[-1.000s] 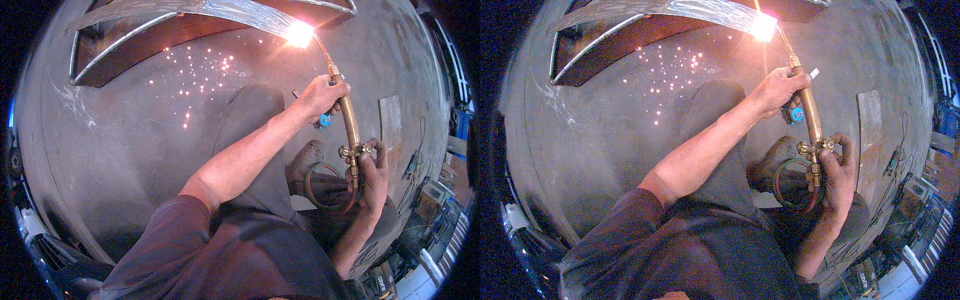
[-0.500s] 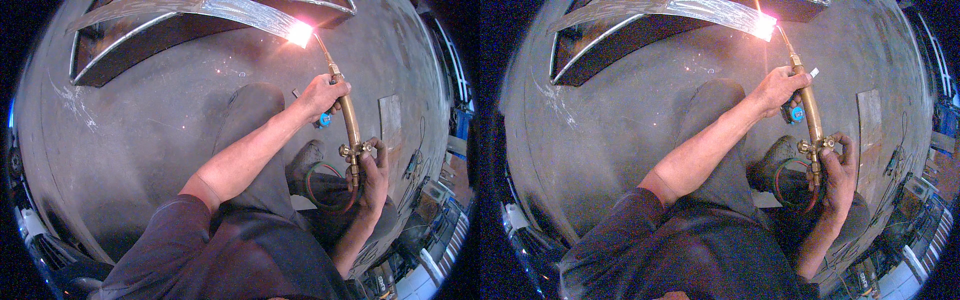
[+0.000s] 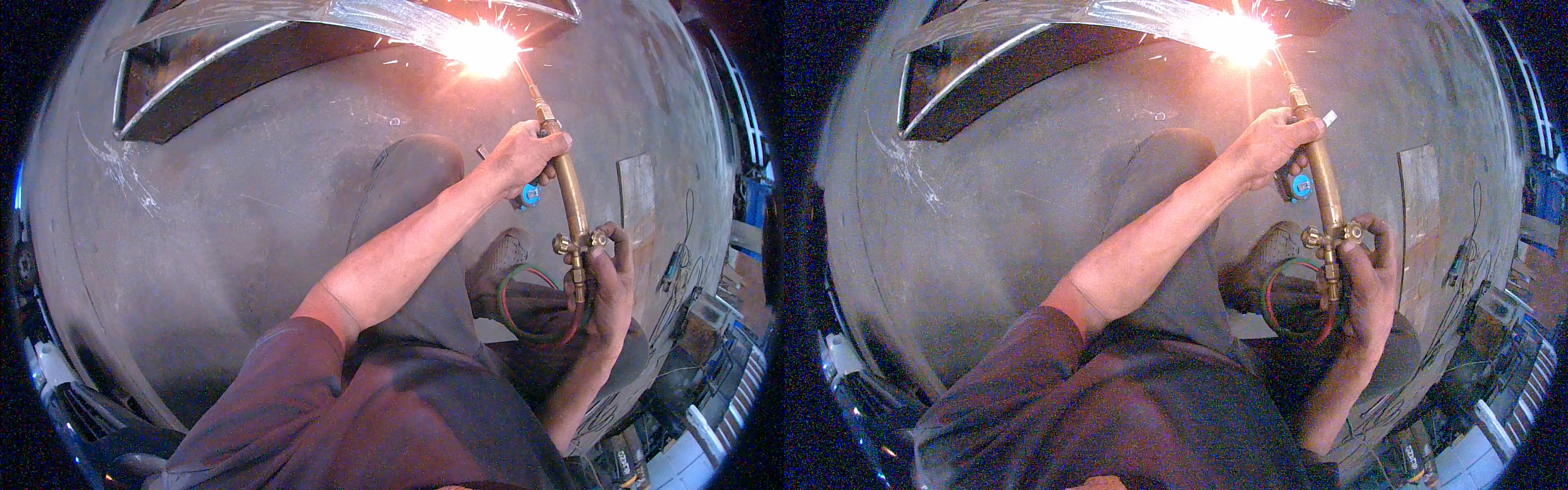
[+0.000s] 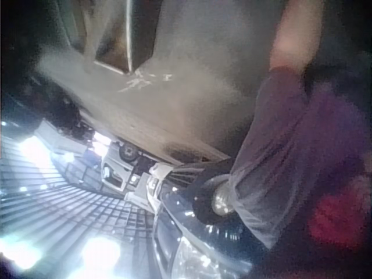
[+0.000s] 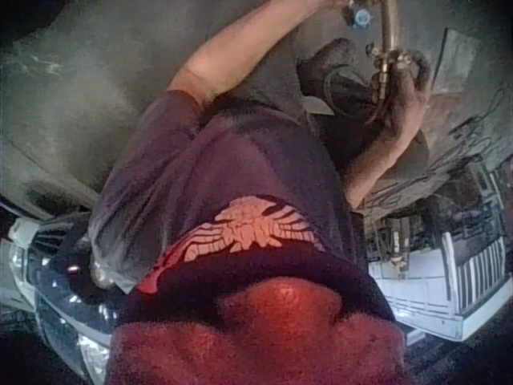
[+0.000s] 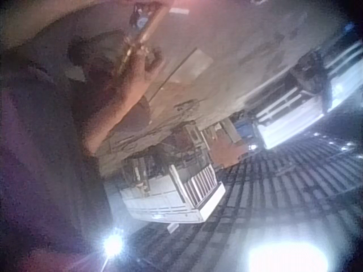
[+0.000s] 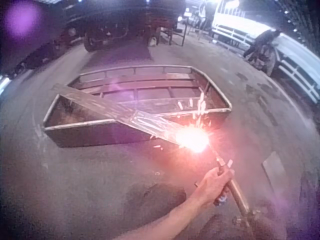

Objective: The person kneels on the floor and positions a metal strip onto a curved metal frame. They then use a welding torch to join the strip to the frame, creating a continuous weld line with visible sparks.

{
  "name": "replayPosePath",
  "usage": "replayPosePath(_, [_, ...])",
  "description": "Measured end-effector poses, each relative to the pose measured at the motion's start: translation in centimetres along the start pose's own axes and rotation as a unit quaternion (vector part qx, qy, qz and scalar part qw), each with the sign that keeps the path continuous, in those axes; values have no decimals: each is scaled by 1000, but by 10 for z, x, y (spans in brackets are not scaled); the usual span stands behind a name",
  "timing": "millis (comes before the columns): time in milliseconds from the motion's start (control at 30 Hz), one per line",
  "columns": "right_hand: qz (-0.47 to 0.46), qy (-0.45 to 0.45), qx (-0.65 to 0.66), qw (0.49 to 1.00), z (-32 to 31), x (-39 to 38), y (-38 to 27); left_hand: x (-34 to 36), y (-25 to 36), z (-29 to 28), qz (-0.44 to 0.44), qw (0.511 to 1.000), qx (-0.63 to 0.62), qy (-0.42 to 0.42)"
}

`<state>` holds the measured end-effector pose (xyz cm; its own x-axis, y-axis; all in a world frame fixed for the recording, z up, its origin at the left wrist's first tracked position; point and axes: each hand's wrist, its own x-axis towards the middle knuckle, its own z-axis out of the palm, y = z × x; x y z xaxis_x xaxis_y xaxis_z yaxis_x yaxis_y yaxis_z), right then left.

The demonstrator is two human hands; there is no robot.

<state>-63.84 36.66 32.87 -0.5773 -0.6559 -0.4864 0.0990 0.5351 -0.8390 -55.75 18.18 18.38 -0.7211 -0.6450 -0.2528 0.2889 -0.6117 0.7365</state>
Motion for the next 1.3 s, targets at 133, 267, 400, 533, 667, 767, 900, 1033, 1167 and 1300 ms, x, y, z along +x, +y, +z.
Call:
replayPosePath(133, [5,12,4,1000,1,-2,0,-2,-2,1,3,1000,-1,17])
replayPosePath(267, [1,-7,6,1000,-1,-1,0,2,-7,-1,5,1000,-11,14])
replayPosePath(400, [-1,-5,6,1000,1,-1,-1,3,-9,-2,12,1000,-20,12])
replayPosePath(533, [-6,-9,3,1000,-1,-1,1,-1,-3,-1,-4,1000,-4,8])
replayPosePath(667, [-13,-8,-4,1000,-3,0,3,-1,-5,-2,3,1000,7,9])
replayPosePath(767, [-16,-6,-10,1000,-6,2,5,0,-5,-3,0,1000,16,1])
replayPosePath(900, [-12,-11,-7,1000,-4,1,3,2,-8,-6,-3,1000,5,-6])
replayPosePath(1033, [-20,3,-38,999,-7,2,5,-2,-4,-1,7,1000,-7,10])
replayPosePath(1167, [-20,9,-34,999,-4,1,5,-1,-5,-2,14,1000,-16,23])
replayPosePath(1300, [-11,10,-38,999,-1,1,3,1,-6,-2,7,1000,-11,19])
